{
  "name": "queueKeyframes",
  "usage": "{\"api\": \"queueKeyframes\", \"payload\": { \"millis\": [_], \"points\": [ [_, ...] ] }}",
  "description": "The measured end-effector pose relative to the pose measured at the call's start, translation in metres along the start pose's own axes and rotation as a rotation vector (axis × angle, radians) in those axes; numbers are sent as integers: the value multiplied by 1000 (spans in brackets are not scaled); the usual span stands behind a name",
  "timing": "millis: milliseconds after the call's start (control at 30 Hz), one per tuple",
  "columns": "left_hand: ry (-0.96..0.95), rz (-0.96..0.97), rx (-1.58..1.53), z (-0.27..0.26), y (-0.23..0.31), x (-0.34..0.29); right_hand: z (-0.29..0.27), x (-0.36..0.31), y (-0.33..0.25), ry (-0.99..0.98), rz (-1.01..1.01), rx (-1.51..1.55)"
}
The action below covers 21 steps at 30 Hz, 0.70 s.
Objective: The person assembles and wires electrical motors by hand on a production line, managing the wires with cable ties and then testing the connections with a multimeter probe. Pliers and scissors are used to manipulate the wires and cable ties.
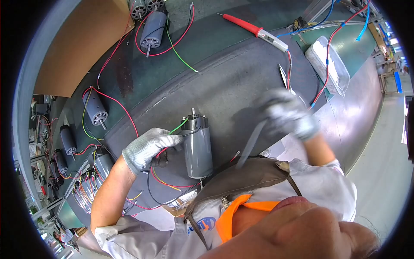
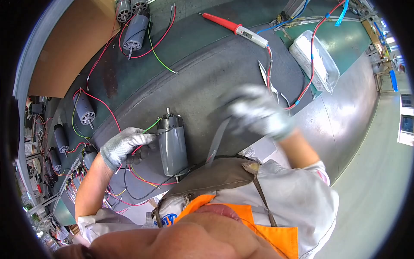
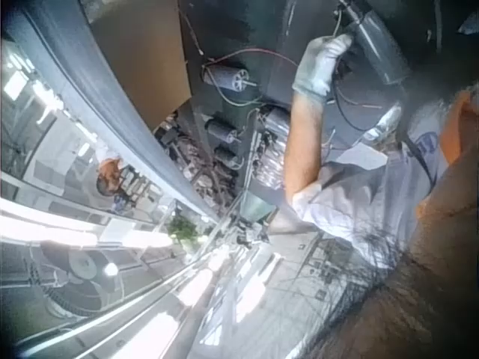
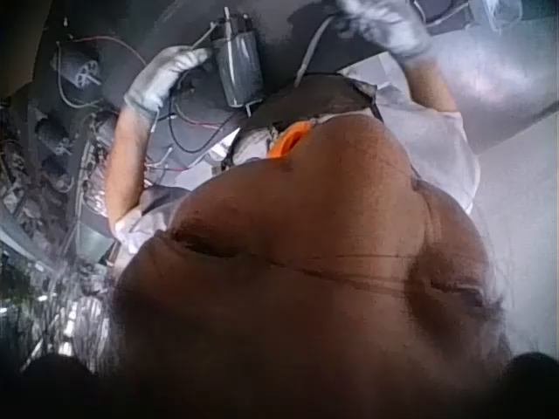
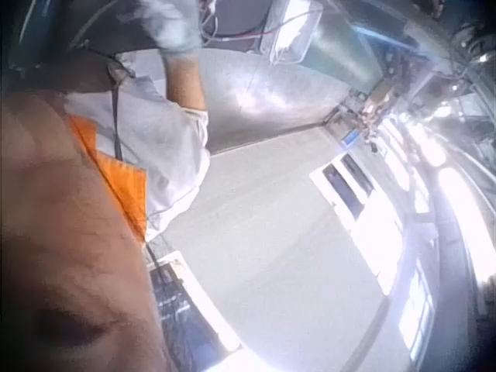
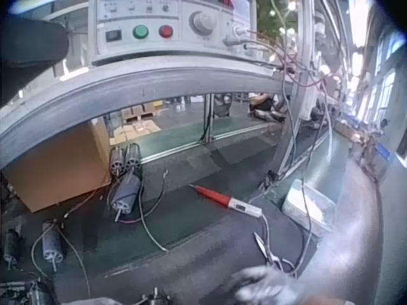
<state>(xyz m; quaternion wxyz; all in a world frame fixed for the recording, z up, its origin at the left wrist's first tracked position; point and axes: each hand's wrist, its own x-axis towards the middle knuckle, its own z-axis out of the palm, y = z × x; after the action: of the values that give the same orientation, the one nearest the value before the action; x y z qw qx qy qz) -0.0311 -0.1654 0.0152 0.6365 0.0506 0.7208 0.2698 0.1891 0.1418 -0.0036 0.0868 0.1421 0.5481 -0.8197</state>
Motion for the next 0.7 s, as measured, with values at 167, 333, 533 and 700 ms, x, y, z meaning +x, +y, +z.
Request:
{"api": "queueKeyframes", "payload": {
  "millis": [167,333,533,700],
  "points": [
    [-22,-58,95,1,21,-15,95,49,70,-102,-26,223],
    [26,-16,-156,14,-1,-15,96,61,89,-82,-528,-631],
    [201,236,-245,33,-32,13,97,68,103,-114,-954,-872],
    [264,510,197,20,-41,-1,93,75,94,-250,-1175,-1176]
  ]
}}
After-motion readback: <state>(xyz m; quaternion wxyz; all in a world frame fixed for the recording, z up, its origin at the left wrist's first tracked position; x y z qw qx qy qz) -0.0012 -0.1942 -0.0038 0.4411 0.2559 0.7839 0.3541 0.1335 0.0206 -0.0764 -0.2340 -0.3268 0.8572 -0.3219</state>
